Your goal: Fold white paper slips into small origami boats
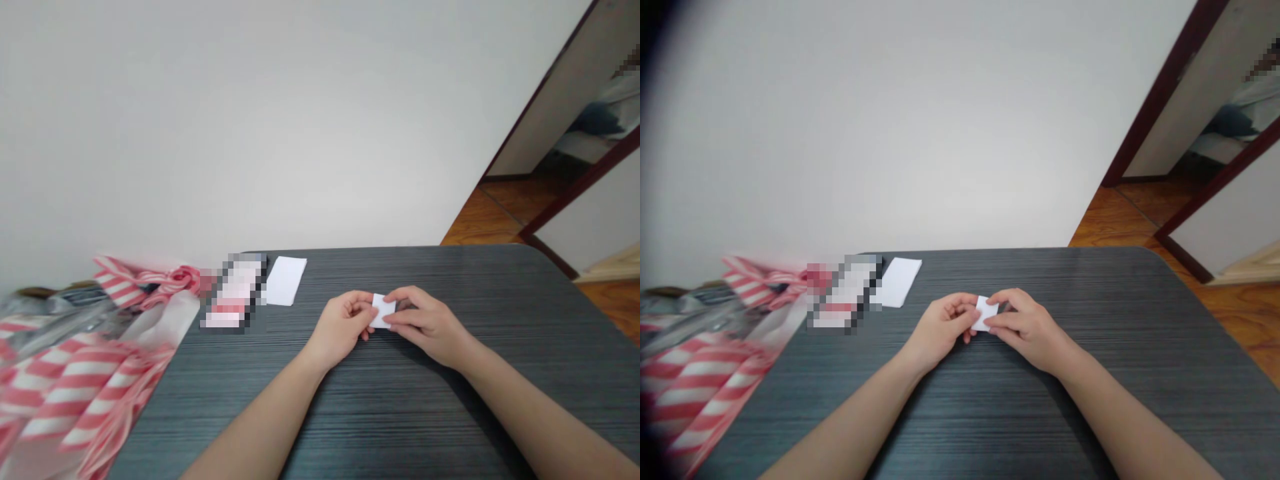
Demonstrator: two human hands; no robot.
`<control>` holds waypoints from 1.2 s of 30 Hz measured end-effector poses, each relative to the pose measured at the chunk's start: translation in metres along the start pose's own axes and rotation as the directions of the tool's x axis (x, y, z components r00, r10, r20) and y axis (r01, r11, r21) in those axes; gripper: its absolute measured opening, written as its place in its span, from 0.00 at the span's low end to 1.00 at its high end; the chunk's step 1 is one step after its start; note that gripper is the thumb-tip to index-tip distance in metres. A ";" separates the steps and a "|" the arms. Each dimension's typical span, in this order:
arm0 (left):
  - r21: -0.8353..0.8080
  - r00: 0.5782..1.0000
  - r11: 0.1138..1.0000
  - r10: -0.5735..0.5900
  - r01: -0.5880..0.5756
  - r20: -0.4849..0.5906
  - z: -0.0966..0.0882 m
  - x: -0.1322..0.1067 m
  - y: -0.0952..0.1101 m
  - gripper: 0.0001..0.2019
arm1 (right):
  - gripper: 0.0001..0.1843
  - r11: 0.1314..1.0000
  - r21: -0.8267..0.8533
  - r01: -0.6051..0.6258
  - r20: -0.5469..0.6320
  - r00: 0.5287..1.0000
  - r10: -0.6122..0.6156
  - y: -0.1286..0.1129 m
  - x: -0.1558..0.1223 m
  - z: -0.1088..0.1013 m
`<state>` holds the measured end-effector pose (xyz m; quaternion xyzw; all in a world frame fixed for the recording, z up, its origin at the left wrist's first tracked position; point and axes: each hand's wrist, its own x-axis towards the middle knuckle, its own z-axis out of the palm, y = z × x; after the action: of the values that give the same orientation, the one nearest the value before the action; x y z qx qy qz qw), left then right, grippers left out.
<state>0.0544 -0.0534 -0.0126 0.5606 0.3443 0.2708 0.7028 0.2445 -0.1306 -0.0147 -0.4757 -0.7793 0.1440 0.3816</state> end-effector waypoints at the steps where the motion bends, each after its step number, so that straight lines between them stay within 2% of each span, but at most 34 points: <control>1: 0.003 1.000 1.000 0.000 -0.001 0.005 0.000 0.000 0.000 0.10 | 0.08 1.000 -0.001 -0.001 -0.004 1.000 0.001 0.000 0.000 0.000; 7: 0.076 1.000 0.997 -0.009 0.009 0.000 0.000 -0.001 0.000 0.07 | 0.05 0.999 0.027 -0.032 -0.059 0.998 0.033 0.001 0.000 0.001; 16: 0.188 0.997 0.982 -0.027 0.014 0.069 0.000 -0.004 0.003 0.10 | 0.03 0.994 0.067 -0.082 -0.007 0.997 0.082 0.000 0.005 0.000; 23: 0.123 0.998 0.992 -0.018 0.010 0.063 0.001 -0.002 0.003 0.13 | 0.05 0.996 0.046 -0.081 -0.072 0.994 0.084 0.000 0.004 -0.001; 28: 0.160 0.997 0.987 -0.032 0.021 0.068 0.001 -0.003 0.004 0.07 | 0.04 0.994 0.042 -0.097 -0.070 0.993 0.100 -0.001 0.003 -0.002; 36: 0.195 0.997 0.981 -0.009 -0.005 0.074 0.002 -0.004 0.005 0.06 | 0.04 0.989 0.053 -0.137 -0.047 0.989 0.140 0.001 0.002 -0.001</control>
<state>0.0539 -0.0563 -0.0069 0.6362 0.3433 0.2139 0.6570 0.2456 -0.1280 -0.0136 -0.5226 -0.7308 0.1774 0.4018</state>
